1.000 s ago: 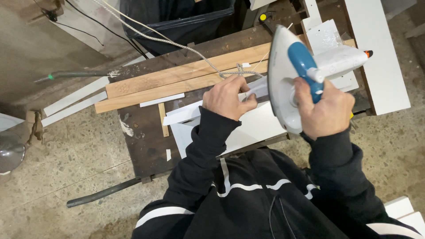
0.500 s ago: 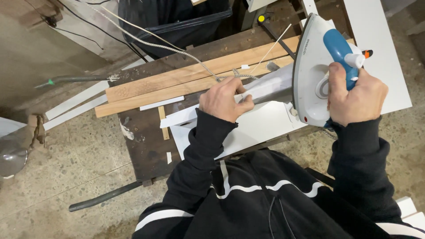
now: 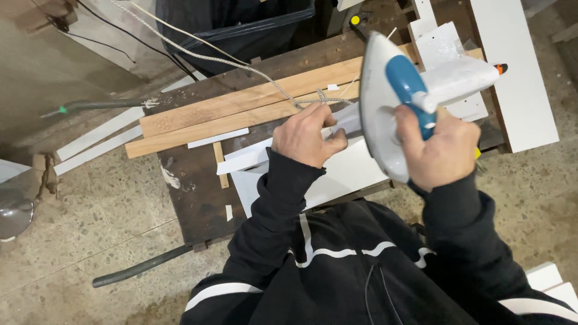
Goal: Apply adhesive edging to the exposed sides of white furniture panels using a clothes iron.
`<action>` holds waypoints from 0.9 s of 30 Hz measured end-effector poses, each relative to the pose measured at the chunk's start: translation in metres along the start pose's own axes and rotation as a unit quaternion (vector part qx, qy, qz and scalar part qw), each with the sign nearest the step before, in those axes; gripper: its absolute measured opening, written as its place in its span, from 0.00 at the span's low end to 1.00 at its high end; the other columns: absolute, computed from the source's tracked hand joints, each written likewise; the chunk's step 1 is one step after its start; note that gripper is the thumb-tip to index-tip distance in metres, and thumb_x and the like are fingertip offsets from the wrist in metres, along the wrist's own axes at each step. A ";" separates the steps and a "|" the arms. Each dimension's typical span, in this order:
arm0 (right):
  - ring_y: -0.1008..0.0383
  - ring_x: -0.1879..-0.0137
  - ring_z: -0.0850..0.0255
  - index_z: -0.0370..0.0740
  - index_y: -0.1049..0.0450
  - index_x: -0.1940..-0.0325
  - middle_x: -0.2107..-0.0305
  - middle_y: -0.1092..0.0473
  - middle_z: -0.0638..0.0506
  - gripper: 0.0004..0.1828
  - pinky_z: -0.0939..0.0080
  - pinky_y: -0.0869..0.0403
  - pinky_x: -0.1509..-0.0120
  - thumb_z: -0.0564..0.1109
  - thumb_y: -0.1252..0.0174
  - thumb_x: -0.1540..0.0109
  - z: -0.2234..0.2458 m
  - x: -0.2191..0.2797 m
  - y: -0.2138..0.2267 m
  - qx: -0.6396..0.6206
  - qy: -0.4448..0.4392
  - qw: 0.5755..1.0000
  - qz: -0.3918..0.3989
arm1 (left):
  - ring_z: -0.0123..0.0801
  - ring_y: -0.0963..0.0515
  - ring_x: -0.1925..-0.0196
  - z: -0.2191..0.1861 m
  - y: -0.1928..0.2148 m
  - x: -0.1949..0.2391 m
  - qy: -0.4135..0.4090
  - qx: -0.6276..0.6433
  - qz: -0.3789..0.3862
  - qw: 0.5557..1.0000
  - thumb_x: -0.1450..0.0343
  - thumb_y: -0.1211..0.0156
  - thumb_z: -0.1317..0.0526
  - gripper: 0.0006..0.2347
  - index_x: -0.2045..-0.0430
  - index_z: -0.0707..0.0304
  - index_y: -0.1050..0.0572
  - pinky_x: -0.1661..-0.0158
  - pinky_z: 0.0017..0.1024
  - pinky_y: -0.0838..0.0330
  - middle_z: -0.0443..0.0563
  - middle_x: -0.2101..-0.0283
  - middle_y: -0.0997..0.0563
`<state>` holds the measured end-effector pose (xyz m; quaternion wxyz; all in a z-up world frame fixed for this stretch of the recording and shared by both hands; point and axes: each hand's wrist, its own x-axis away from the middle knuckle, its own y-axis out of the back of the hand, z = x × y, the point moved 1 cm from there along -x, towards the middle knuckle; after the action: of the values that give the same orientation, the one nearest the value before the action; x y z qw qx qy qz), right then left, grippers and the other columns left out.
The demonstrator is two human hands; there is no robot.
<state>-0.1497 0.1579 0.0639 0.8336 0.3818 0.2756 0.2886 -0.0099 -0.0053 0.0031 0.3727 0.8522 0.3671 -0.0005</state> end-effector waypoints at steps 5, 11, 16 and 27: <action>0.27 0.76 0.54 0.32 0.19 0.59 0.79 0.28 0.45 0.16 0.54 0.29 0.69 0.50 0.38 0.29 0.033 0.003 -0.011 0.007 0.033 0.999 0.005 | 0.42 0.18 0.68 0.001 0.004 -0.002 -0.003 0.017 0.012 1.000 0.40 0.29 0.57 0.12 0.75 0.61 0.26 0.70 0.38 0.27 0.46 0.69 0.21; 0.30 0.81 0.53 0.28 0.24 0.65 0.81 0.29 0.46 0.20 0.54 0.30 0.72 0.48 0.45 0.28 -0.023 -0.017 0.017 0.030 -0.038 0.999 0.002 | 0.41 0.19 0.69 0.005 0.001 -0.004 0.004 0.017 0.003 1.000 0.39 0.30 0.58 0.10 0.75 0.61 0.25 0.72 0.37 0.28 0.45 0.69 0.20; 0.26 0.73 0.54 0.27 0.22 0.60 0.81 0.29 0.45 0.21 0.56 0.28 0.63 0.48 0.42 0.21 -0.049 -0.010 0.017 0.050 -0.013 0.998 -0.047 | 0.41 0.19 0.70 0.003 -0.001 -0.003 0.000 0.016 0.006 1.000 0.38 0.31 0.58 0.09 0.76 0.60 0.25 0.72 0.37 0.28 0.45 0.69 0.21; 0.25 0.74 0.52 0.30 0.21 0.64 0.79 0.28 0.43 0.23 0.54 0.27 0.64 0.53 0.38 0.26 -0.022 -0.018 0.015 0.042 0.006 0.998 -0.042 | 0.43 0.19 0.69 0.004 0.002 0.001 -0.012 0.007 -0.006 1.000 0.39 0.31 0.59 0.09 0.76 0.59 0.26 0.73 0.40 0.29 0.45 0.69 0.21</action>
<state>-0.1811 0.1635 0.0678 0.8268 0.4029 0.3082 0.2432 -0.0070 -0.0086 0.0009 0.3714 0.8525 0.3674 -0.0158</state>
